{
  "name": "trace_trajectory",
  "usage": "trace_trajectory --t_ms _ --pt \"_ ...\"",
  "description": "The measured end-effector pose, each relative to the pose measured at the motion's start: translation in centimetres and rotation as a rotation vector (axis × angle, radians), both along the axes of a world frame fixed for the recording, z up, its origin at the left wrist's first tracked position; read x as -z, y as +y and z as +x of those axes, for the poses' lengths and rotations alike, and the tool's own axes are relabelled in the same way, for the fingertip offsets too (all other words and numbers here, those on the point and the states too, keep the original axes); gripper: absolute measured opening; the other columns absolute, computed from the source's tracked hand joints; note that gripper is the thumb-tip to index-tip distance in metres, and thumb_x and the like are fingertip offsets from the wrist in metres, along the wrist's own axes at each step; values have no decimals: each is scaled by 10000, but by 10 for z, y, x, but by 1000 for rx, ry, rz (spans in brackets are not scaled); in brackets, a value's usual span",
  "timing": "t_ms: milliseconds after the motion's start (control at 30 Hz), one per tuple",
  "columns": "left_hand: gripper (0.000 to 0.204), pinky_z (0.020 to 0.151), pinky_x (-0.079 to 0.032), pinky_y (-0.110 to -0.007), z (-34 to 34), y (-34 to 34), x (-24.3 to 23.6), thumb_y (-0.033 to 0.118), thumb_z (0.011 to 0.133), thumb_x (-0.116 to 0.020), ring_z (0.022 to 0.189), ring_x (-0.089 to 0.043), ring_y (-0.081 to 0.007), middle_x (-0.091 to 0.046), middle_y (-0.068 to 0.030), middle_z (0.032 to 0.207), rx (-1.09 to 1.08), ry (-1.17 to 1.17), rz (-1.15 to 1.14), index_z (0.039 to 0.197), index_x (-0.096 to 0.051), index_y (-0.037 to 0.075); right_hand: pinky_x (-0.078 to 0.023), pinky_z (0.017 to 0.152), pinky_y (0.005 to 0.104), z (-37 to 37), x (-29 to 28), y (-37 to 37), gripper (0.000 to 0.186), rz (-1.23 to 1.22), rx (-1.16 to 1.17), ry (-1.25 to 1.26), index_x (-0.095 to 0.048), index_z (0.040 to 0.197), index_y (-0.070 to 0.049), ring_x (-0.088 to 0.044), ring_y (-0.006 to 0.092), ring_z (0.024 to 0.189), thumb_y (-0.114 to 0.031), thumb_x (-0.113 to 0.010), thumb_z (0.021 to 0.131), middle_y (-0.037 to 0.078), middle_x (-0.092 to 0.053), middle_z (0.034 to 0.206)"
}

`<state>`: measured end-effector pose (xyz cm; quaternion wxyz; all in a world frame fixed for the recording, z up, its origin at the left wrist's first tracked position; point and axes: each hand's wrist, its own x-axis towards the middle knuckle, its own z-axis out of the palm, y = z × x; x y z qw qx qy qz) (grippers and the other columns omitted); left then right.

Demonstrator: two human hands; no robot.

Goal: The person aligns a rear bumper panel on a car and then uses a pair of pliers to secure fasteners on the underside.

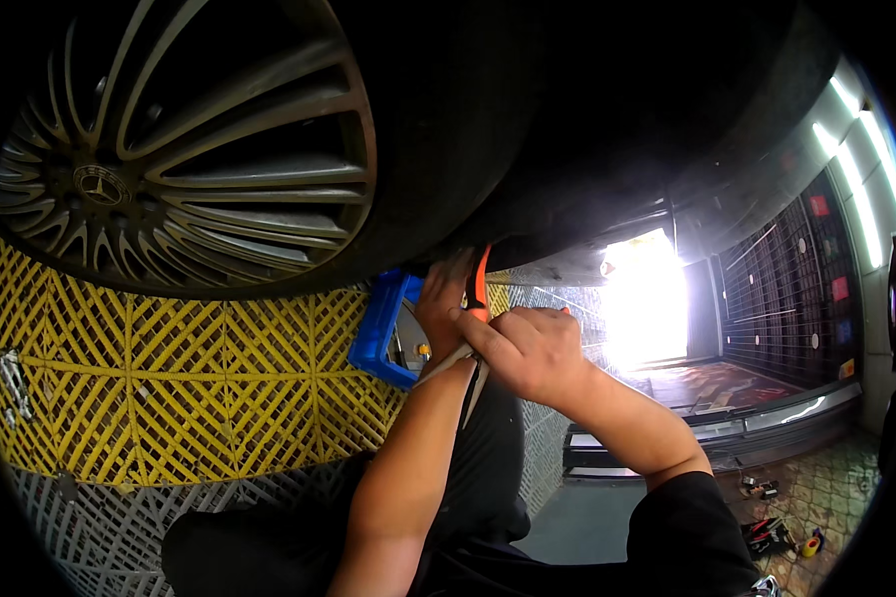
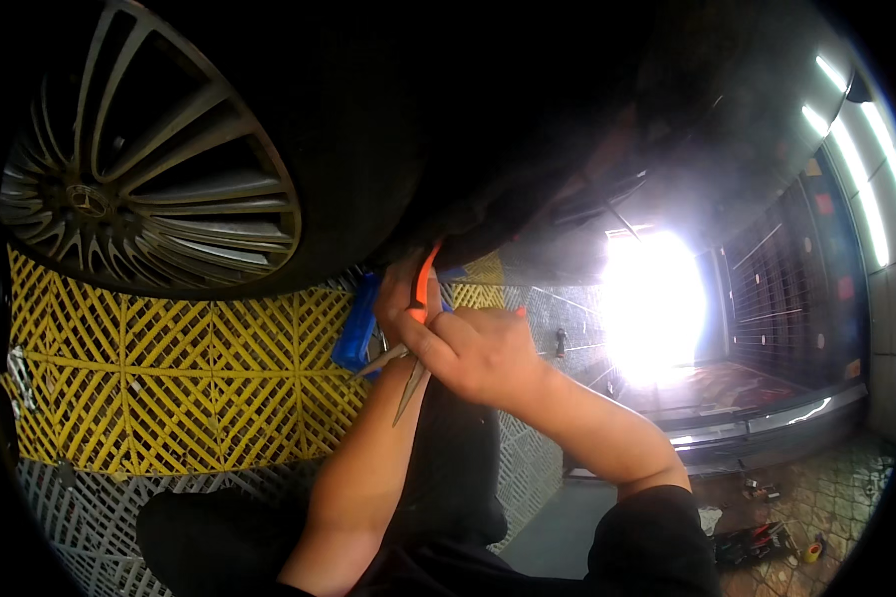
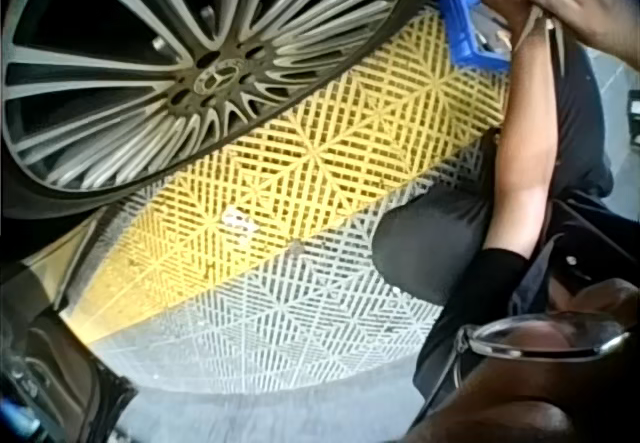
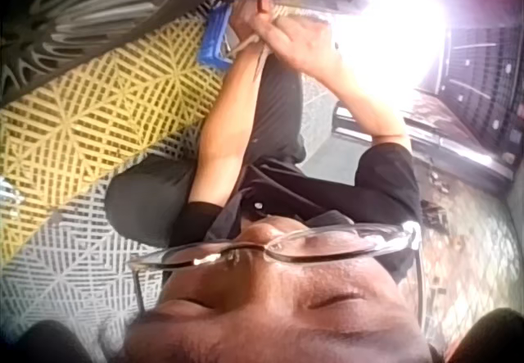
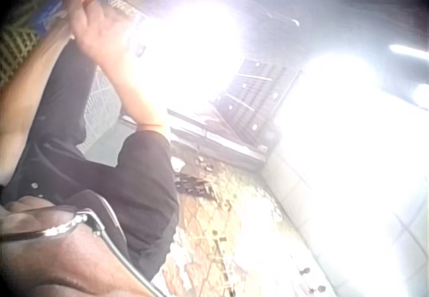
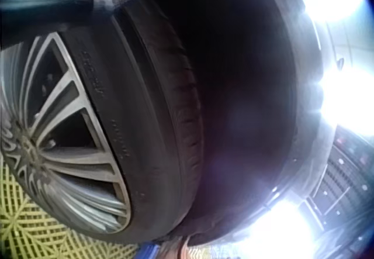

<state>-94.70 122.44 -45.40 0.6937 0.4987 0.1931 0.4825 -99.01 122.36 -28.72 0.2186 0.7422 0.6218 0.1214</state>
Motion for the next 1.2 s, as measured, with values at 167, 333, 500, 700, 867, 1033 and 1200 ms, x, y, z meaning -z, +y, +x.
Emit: trace_trajectory --t_ms 167,333,500,700,867,1033,1200 --pt "455 877 -569 -457 -11 6 -6 191 788 -802 983 -697 -413 -715 -221 1065 165 -53 -51 1177 -669 -2 -440 455 282 -3 3 -1 535 29 96 -17 -661 1193 -93 -605 133 539 -83 -726 662 13 -564 702" --pt "485 763 -594 -410 -11 14 -8 232 790 -834 885 -721 -379 -729 -193 1009 293 -105 -118 1175 -657 -5 -464 462 318 -6 5 -2 472 64 252 61 -638 1130 -129 -663 194 572 -99 -726 668 70 -651 741" --pt "462 681 -589 -402 -9 25 -6 281 832 -812 814 -723 -366 -729 -185 941 304 -149 -42 1160 -654 -2 -474 469 348 -11 7 1 379 89 385 130 -606 1077 -157 -657 201 566 -152 -720 715 22 -626 690" --pt "410 769 -561 -350 -24 40 -14 258 927 -744 843 -698 -262 -715 -191 986 388 2 56 1237 -644 9 -467 456 345 -13 16 -6 347 155 373 88 -597 1085 -172 -644 193 545 -151 -701 754 -1 -602 664" --pt "429 710 -563 -360 -25 39 -17 259 915 -763 802 -713 -271 -722 -190 949 257 -27 175 1247 -646 12 -456 433 353 -9 17 -21 313 150 362 47 -606 1083 -199 -631 198 523 -139 -684 785 -12 -576 627" --pt "420 671 -565 -377 -21 34 -17 244 896 -774 769 -716 -320 -719 -192 901 260 -5 121 1219 -656 2 -455 422 362 -7 13 -22 310 154 337 43 -605 1099 -214 -629 207 517 -149 -671 803 -9 -571 619" --pt "463 662 -571 -430 -23 33 -18 239 845 -800 801 -707 -393 -704 -224 876 166 -91 185 1177 -634 -37 -485 469 376 -15 9 -20 293 109 454 96 -627 1087 -206 -660 242 561 -158 -703 808 24 -626 653"
